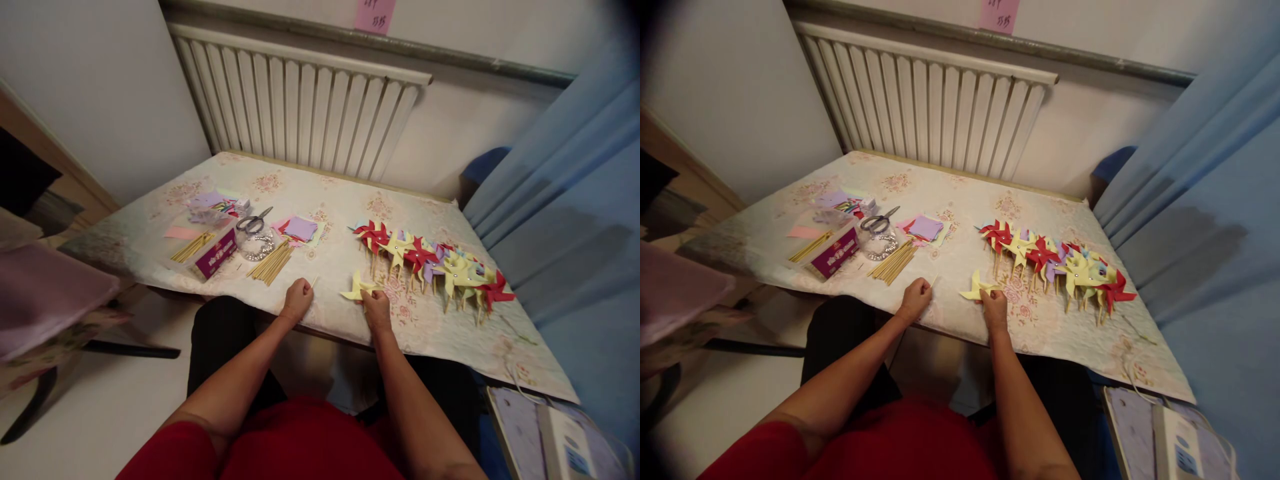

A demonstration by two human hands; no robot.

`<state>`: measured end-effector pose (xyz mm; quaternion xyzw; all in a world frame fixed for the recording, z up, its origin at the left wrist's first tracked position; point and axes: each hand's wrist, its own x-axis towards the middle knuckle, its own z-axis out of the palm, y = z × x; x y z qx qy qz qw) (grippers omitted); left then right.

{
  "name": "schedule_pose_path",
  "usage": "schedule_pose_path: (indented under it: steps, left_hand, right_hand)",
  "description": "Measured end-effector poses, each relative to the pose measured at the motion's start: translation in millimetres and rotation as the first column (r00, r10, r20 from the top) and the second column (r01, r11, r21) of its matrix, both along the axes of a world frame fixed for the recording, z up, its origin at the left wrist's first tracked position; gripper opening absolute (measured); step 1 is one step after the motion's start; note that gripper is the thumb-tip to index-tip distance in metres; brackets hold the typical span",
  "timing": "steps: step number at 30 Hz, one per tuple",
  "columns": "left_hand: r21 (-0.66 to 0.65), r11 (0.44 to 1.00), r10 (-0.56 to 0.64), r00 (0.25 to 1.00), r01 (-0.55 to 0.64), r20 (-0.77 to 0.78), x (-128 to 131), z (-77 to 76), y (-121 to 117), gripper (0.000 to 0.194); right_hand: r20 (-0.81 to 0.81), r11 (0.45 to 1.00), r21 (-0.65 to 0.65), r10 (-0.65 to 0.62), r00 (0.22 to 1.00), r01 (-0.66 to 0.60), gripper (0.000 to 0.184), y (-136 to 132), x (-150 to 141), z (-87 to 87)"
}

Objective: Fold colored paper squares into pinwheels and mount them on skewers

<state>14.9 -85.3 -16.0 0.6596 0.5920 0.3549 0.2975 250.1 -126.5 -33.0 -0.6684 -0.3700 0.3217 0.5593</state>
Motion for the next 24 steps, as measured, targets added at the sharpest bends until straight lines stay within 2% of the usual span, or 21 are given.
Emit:
schedule_pose_path:
  steps: [8, 24]
  left_hand:
    - [-0.048, 0.999, 0.006, 1.000, -0.007, -0.013, 0.6, 2.3, -0.1, 0.013]
    - [0.008, 1.000, -0.001, 1.000, 0.001, 0.001, 0.0, 0.2, -0.2, 0.014]
  right_hand:
    - [0.004, 1.000, 0.001, -0.001, 1.000, 0.001, 0.033, 0.2, 1.0, -1.8]
    - [0.013, 1.000, 0.006, 0.005, 1.000, -0.005, 0.032, 0.0, 1.5, -0.7]
